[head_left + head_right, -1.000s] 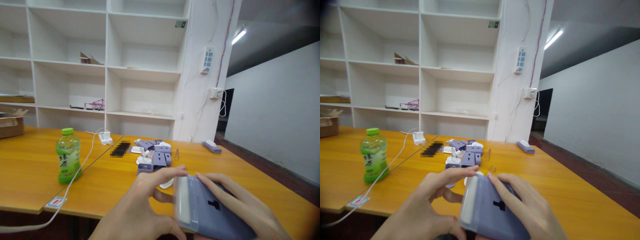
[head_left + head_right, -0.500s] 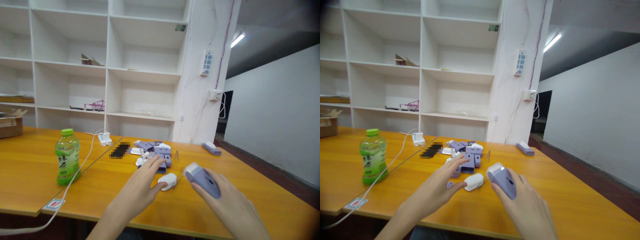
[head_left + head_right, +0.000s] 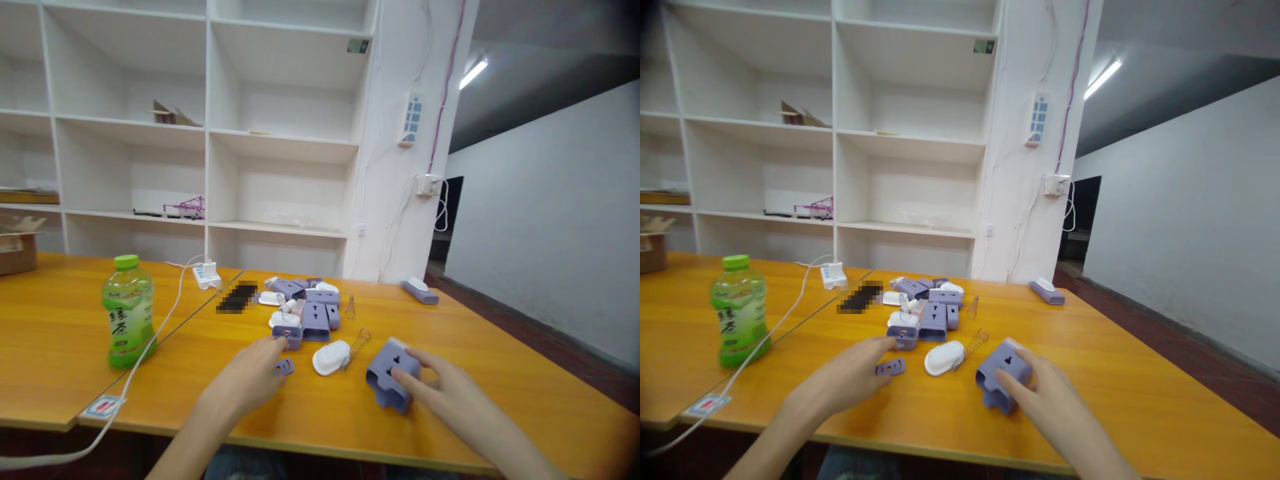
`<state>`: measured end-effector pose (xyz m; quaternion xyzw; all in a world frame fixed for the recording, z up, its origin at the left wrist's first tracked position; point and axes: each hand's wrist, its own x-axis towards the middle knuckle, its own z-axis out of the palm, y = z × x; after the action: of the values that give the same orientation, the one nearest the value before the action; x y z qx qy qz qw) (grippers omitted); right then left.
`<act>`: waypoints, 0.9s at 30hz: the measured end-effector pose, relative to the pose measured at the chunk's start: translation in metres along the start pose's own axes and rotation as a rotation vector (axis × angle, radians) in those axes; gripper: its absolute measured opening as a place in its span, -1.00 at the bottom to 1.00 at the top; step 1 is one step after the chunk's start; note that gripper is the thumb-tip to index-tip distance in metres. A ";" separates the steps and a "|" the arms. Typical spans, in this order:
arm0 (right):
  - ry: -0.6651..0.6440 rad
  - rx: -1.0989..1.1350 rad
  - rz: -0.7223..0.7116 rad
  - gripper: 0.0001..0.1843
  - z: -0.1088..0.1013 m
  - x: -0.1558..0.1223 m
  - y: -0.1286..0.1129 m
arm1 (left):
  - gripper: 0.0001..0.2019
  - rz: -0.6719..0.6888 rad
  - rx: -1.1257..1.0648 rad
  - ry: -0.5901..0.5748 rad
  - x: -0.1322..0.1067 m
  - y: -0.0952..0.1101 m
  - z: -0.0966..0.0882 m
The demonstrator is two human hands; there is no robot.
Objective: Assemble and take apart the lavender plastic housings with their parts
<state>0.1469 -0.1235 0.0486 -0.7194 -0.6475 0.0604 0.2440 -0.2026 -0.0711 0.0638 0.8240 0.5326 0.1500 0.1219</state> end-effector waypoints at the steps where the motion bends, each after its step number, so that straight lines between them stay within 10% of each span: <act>1: 0.003 0.052 -0.054 -0.31 -0.002 -0.003 -0.003 | -0.53 0.028 -0.006 0.015 0.002 0.004 0.002; 9: -0.121 -0.076 -0.321 -0.41 0.012 -0.006 -0.017 | -0.49 0.094 -0.005 0.032 0.013 0.011 0.020; 27: 0.050 -0.271 -0.173 -0.38 0.047 0.013 0.005 | -0.81 0.063 -0.113 0.020 0.027 -0.030 0.017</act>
<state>0.1345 -0.0980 0.0082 -0.6886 -0.7029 -0.0668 0.1651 -0.2115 -0.0352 0.0406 0.8306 0.4983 0.1919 0.1583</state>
